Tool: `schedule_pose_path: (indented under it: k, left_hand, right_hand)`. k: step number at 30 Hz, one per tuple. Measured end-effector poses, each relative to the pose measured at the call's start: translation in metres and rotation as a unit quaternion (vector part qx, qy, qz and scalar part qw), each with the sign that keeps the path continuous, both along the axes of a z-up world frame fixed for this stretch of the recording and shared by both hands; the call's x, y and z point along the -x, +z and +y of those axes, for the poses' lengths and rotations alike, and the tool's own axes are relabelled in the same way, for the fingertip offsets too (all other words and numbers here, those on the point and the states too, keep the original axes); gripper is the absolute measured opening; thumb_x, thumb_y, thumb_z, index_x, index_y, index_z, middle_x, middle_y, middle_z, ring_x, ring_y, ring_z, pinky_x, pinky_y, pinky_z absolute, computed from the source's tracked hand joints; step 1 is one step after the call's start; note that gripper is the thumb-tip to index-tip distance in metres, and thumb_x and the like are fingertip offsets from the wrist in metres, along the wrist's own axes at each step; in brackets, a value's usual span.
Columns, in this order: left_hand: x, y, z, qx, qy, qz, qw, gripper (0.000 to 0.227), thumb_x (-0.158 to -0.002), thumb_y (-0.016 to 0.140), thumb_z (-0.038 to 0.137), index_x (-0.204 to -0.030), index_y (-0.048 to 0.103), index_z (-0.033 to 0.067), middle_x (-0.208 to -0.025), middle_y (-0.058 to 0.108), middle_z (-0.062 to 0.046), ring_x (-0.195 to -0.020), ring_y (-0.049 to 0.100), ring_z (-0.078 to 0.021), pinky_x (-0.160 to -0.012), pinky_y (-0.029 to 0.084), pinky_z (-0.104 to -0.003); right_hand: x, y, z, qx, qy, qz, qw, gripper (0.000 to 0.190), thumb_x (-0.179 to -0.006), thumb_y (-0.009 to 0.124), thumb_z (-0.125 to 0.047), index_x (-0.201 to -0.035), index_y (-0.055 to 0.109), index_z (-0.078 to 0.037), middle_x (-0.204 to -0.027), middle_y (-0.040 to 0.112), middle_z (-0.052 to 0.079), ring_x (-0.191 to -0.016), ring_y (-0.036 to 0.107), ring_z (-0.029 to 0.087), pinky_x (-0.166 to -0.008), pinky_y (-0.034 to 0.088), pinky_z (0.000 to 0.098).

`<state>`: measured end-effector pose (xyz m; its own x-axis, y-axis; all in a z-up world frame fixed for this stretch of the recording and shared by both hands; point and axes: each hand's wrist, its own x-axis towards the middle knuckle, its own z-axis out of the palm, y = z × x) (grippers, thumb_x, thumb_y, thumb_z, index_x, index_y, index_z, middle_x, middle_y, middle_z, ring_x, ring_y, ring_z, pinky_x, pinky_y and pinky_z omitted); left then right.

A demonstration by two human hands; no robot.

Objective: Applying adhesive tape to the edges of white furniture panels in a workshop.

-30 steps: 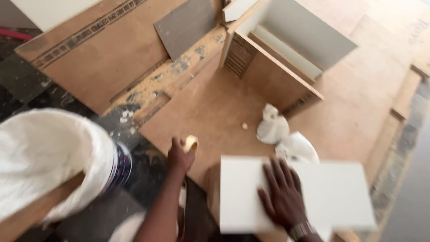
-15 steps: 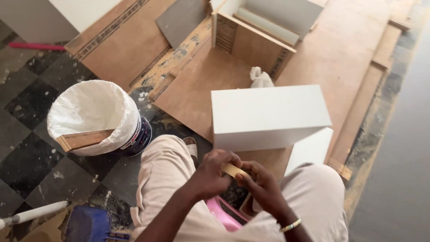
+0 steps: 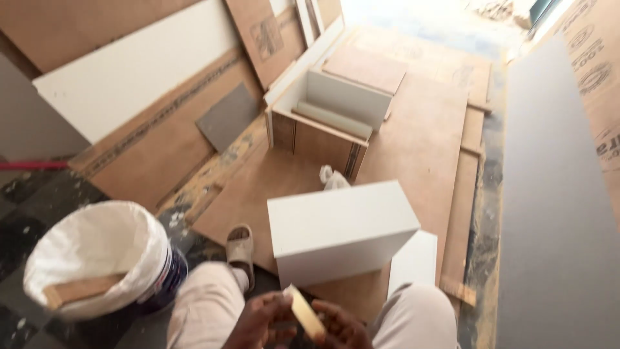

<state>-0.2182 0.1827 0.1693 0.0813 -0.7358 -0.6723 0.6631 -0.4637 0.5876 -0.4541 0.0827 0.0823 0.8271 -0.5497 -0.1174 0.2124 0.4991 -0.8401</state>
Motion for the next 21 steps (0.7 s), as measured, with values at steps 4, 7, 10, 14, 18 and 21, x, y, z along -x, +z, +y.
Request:
schedule_pose_path:
  k: [4,7,10,14,18,21]
  left_hand:
    - [-0.035,-0.072,-0.017,-0.078,-0.014,0.042,0.996,0.044,-0.085,0.080,0.036,-0.116,0.069,0.0052,-0.087,0.069,-0.008,-0.078,0.067,-0.0210,-0.076,0.056,-0.040]
    - [-0.045,-0.121,-0.022,0.032,-0.044,-0.118,0.992,0.040,-0.083,0.087,0.027,-0.103,0.077,-0.0054,-0.086,0.078,-0.013,-0.083,0.073,-0.0172,-0.079,0.060,-0.033]
    - [-0.026,-0.123,-0.019,0.041,-0.079,-0.121,0.989,0.038,-0.082,0.085,0.029,-0.102,0.078,-0.0022,-0.085,0.080,-0.011,-0.079,0.074,-0.0139,-0.074,0.059,-0.029]
    - [-0.002,-0.074,-0.002,0.024,0.010,-0.030,0.999,0.039,-0.082,0.084,0.031,-0.102,0.073,-0.0008,-0.075,0.068,-0.008,-0.059,0.060,-0.0132,-0.053,0.050,-0.030]
    - [0.001,-0.033,0.009,0.087,-0.001,-0.046,0.995,0.036,-0.088,0.081,0.032,-0.095,0.068,-0.0010,-0.066,0.062,-0.004,-0.053,0.054,-0.0114,-0.048,0.042,-0.027]
    - [-0.001,-0.021,-0.002,0.130,0.017,-0.191,0.973,0.028,-0.087,0.083,0.027,-0.082,0.070,0.0027,-0.065,0.063,-0.001,-0.055,0.055,-0.0087,-0.050,0.043,-0.027]
  right_hand:
    - [-0.025,-0.057,-0.028,-0.069,0.008,-0.006,0.998,0.063,-0.092,0.059,-0.032,-0.148,0.050,-0.004,-0.115,0.077,0.020,-0.095,0.076,0.022,-0.085,0.060,0.0312]
    - [-0.037,-0.084,-0.028,-0.080,-0.031,0.034,0.996,0.065,-0.092,0.055,-0.041,-0.144,0.051,-0.002,-0.104,0.078,0.021,-0.083,0.075,0.021,-0.075,0.060,0.0302]
    - [-0.039,-0.055,-0.006,-0.101,-0.059,0.091,0.989,0.070,-0.092,0.050,-0.050,-0.140,0.054,0.000,-0.093,0.079,0.021,-0.071,0.075,0.020,-0.065,0.060,0.0292]
    - [-0.054,0.070,0.032,0.067,-0.034,0.208,0.975,0.053,-0.096,0.068,-0.024,-0.141,0.046,-0.006,-0.087,0.075,0.011,-0.070,0.067,0.011,-0.065,0.053,0.0259]
    - [-0.045,0.074,0.048,0.074,-0.028,0.207,0.975,0.048,-0.098,0.063,-0.021,-0.140,0.047,-0.006,-0.078,0.069,0.011,-0.060,0.060,0.011,-0.055,0.047,0.0250]
    - [-0.048,0.077,0.051,0.037,-0.046,0.224,0.973,0.051,-0.094,0.061,-0.017,-0.141,0.044,-0.006,-0.077,0.069,0.013,-0.054,0.065,0.018,-0.050,0.053,0.0297]
